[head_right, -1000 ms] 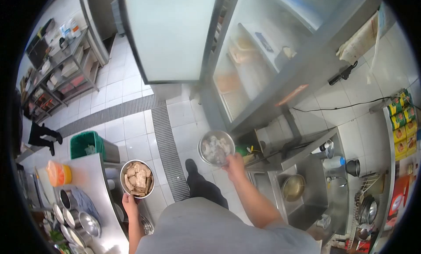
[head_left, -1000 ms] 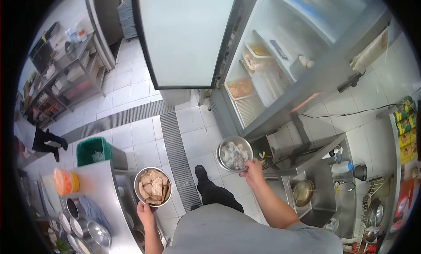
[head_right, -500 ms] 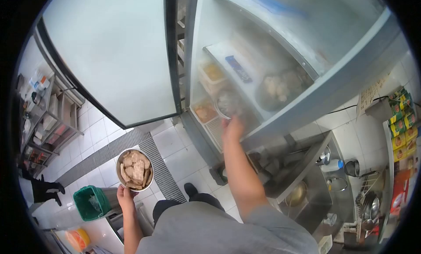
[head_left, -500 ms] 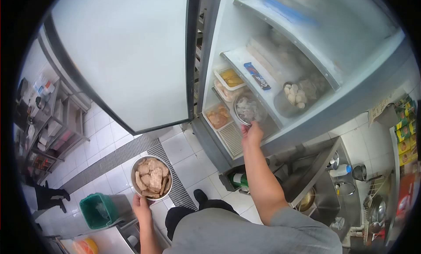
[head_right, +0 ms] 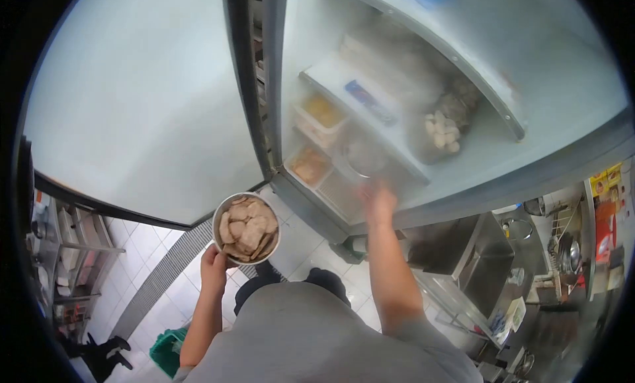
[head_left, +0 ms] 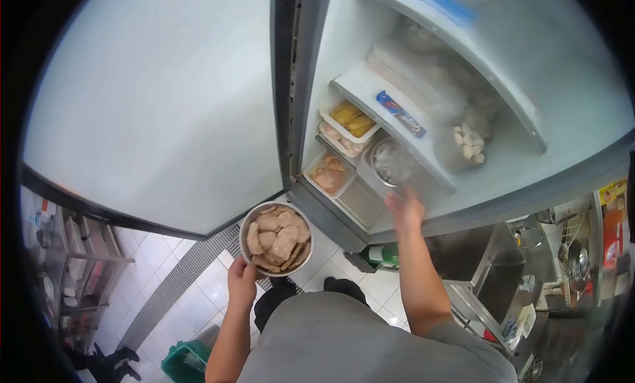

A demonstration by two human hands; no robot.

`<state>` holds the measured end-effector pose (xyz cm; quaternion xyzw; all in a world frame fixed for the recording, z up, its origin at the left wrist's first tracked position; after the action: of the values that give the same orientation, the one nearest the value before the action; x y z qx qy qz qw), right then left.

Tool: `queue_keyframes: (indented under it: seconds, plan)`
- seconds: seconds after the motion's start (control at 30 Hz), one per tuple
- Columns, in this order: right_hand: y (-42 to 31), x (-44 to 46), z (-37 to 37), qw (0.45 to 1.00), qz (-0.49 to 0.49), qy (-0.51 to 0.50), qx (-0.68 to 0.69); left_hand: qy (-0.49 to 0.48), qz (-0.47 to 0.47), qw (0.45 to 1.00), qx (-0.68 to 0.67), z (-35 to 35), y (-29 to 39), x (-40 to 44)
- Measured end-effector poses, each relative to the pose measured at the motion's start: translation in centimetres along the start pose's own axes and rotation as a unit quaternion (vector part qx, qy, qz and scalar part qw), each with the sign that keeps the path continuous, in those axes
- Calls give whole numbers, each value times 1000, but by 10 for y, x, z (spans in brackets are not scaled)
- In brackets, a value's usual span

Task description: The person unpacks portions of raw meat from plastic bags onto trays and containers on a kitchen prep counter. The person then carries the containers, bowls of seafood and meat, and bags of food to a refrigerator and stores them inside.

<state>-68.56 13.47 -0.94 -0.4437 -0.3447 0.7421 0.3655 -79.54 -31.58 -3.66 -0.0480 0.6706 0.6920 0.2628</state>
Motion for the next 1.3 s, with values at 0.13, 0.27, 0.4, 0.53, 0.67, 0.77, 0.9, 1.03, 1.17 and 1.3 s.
queue_keyframes:
  seconds: [0.13, 0.27, 0.4, 0.53, 0.67, 0.77, 0.9, 1.03, 1.17, 1.3]
  plan:
    - [-26, -50, 5, 966, -217, 46, -132, -77, 13, 995, 55, 18, 40, 52]
    - [-132, -118, 113, 724, -559, -60, -400, -137, 21, 990, 37, 45, 82, 71]
    - [-222, -16, 196, 618, -605, 49, -500, -171, 99, 978, 70, 109, 154, 87]
    - [-249, 117, 242, 589, -502, 27, -632, -198, 128, 970, 66, 173, 223, 104]
    - [-250, 198, 248, 421, -438, -24, -794, -210, 94, 972, 56, 220, 268, 125]
    - [-275, 118, 240, 574, -452, 31, -682, -220, 72, 971, 63, 246, 282, 144]
    - [-285, 66, 235, 575, -522, 37, -629, -239, 79, 967, 34, 292, 305, 152]
    - [-266, -8, 249, 537, -583, -91, -603, -282, 112, 952, 34, 348, 319, 156]
    - [-263, 22, 267, 495, -492, -157, -699, -333, 82, 939, 38, 408, 329, 141]
    - [-274, 14, 262, 552, -494, -65, -668, -365, 58, 929, -2, 464, 322, 150]
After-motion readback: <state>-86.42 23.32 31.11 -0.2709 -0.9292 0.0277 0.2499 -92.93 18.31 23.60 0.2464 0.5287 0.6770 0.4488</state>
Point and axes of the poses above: each hand's wrist, its own x-axis towards the middle knuckle, its own z-axis out of the palm, y = z × x, the point moved 6 cm from there along x, towards the middle knuckle, and after that the axes turned 3 degrees about -z, right-handed, at the moved point
